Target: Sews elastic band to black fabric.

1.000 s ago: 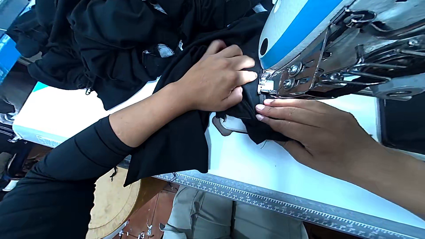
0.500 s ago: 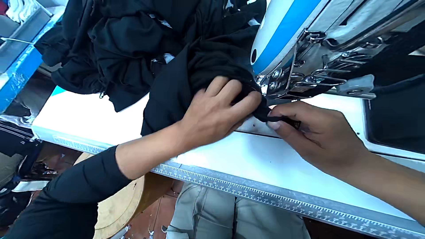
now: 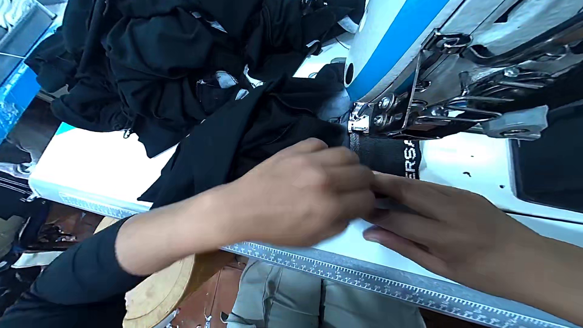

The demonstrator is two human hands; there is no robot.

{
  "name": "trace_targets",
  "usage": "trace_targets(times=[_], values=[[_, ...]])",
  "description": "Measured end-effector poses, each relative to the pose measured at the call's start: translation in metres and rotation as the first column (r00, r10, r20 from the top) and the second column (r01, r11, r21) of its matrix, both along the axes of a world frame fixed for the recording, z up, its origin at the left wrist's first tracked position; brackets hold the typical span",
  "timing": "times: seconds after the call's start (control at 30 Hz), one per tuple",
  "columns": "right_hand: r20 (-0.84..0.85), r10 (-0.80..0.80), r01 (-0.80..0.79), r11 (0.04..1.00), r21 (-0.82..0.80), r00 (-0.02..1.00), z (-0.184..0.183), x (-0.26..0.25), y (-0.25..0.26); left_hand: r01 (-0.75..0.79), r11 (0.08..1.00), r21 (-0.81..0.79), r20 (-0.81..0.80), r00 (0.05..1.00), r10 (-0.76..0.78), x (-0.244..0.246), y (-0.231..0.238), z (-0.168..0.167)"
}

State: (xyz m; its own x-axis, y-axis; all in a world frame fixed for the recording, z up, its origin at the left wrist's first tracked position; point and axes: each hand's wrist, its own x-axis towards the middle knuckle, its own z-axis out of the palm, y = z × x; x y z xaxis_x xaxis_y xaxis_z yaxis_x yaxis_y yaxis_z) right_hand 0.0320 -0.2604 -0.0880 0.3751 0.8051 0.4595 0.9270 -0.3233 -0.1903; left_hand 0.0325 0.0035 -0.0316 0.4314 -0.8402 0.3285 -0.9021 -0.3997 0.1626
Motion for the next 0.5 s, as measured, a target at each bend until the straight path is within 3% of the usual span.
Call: trace_targets(times=[0.13, 0.27, 0.5], values=[[-0.061, 0.042, -0.044, 0.999, -0.03, 0.997, -0.001, 0.004, -0.013, -0.144, 0.989, 0.032, 0.038, 0.989, 0.142, 0.022, 0.01, -0.037], [-0.074, 0.036, -0.038, 0.999, -0.02, 0.997, 0.0, 0.006, -0.012, -0.153, 0.988, 0.004, 0.035, 0.988, 0.153, 0.015, 0.015, -0.04], [-0.047, -0.001, -0.002, 0.998, -0.06, 0.999, 0.001, 0.02, -0.008, -0.12, 0.993, -0.009, 0.069, 0.99, 0.12, 0.046, 0.018, -0.04]])
